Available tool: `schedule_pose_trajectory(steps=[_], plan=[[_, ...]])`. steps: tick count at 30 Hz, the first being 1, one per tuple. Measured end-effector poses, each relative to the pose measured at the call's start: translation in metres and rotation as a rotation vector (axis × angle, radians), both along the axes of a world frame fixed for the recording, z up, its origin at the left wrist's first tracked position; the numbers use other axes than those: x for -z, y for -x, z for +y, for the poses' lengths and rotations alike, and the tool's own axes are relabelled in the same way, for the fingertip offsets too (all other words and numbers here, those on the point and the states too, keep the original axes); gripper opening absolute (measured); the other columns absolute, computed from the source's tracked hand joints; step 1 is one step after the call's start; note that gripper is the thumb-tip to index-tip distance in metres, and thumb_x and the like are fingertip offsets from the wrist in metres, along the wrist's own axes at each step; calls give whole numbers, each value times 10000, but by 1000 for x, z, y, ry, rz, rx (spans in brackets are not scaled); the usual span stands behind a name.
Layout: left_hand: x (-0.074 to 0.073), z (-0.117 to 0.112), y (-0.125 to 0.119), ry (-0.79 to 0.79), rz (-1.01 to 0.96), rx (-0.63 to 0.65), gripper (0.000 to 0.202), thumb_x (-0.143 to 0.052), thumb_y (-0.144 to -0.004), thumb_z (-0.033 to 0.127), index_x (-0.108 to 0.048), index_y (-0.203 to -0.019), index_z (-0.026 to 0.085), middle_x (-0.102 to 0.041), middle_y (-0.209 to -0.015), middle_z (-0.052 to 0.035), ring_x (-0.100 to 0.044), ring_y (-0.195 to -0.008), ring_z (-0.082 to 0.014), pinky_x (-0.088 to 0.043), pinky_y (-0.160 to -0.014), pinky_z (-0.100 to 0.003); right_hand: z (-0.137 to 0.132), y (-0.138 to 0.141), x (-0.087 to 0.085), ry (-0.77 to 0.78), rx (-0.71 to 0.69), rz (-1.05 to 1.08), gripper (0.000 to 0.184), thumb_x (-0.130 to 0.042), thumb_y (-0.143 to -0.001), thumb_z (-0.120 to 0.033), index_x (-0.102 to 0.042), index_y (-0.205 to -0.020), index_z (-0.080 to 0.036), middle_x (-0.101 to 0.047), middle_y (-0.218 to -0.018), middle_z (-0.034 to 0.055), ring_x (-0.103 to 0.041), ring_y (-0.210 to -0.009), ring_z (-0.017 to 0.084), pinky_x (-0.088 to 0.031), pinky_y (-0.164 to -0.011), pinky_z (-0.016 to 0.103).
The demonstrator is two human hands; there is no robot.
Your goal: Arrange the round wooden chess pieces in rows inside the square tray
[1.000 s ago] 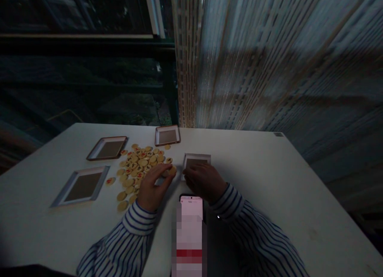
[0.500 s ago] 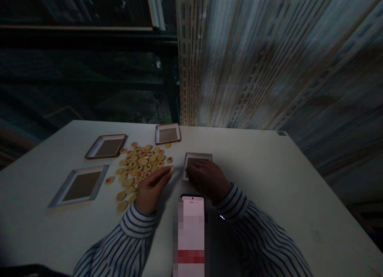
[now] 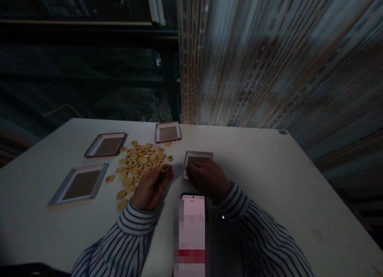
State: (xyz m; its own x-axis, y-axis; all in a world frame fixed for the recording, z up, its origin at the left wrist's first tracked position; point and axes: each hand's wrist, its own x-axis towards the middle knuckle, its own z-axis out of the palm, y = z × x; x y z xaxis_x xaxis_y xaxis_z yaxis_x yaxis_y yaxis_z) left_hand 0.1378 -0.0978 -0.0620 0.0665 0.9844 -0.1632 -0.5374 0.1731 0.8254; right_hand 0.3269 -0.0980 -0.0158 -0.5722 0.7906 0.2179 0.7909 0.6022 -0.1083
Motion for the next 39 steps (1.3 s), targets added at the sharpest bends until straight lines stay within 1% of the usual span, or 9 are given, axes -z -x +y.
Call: schedule_pose_trajectory(steps=[5,8,12,16,19,23,28,32,39], plan=[[1,-1,-2,26,-38,53,308,-697,-643,404,-660,-805,145,-703,-844,-76,-655,-828,-184,-523,-814,-346,-1,1,-3,-31,10,71,163,-440,-850,-189,-599,-882,-171,-623,-804,48,-536,-745,141,-366,-669,261],[-3,-2,-4,84,-108,63,299,-733,-604,368,-663,-781,137,-705,-815,-73,-659,-785,-174,-531,-766,-312,-1,2,-3,-76,11,128,174,-434,-861,-204,-602,-882,-165,-629,-818,56,-539,-747,143,-382,-683,269],[-8,-5,-8,141,-161,87,277,-743,-602,322,-662,-782,127,-703,-799,-65,-653,-757,-152,-520,-731,-259,0,4,0,-126,-6,200,174,-452,-861,-220,-604,-921,-162,-633,-843,65,-544,-765,153,-411,-705,286],[-10,-6,-11,170,-160,126,283,-744,-603,305,-665,-801,119,-701,-798,-70,-647,-750,-149,-507,-701,-234,0,5,2,-111,-35,271,197,-466,-859,-238,-603,-975,-156,-628,-916,83,-544,-826,168,-439,-742,306],[-9,-7,-13,153,-153,139,266,-729,-623,300,-665,-805,117,-697,-816,-72,-640,-776,-151,-497,-730,-245,-1,8,2,-88,-53,328,213,-471,-862,-258,-608,-989,-155,-621,-922,95,-550,-844,170,-455,-751,312],[-7,-7,-15,103,-130,168,266,-708,-646,320,-664,-812,118,-690,-830,-72,-627,-789,-148,-485,-760,-256,-3,10,2,-41,-39,399,221,-495,-852,-286,-623,-978,-158,-615,-892,92,-565,-818,161,-469,-733,304],[-3,-8,-16,88,-93,192,247,-696,-658,332,-668,-803,134,-686,-793,-51,-620,-752,-125,-485,-725,-228,-2,11,4,45,-37,443,217,-499,-850,-292,-640,-954,-164,-614,-877,78,-565,-797,152,-468,-722,288],[0,-8,-16,70,-44,191,241,-694,-659,333,-667,-797,137,-687,-788,-49,-620,-744,-131,-487,-725,-247,-1,11,4,72,-37,467,185,-518,-837,-279,-642,-916,-167,-617,-847,68,-563,-776,142,-458,-704,273],[5,-7,-14,-6,148,183,286,-657,-687,367,-687,-873,151,-690,-902,-81,-620,-822,-162,-488,-771,-282,-1,11,3,92,-23,473,141,-536,-818,-267,-621,-834,-155,-604,-768,51,-554,-693,120,-437,-631,244]])
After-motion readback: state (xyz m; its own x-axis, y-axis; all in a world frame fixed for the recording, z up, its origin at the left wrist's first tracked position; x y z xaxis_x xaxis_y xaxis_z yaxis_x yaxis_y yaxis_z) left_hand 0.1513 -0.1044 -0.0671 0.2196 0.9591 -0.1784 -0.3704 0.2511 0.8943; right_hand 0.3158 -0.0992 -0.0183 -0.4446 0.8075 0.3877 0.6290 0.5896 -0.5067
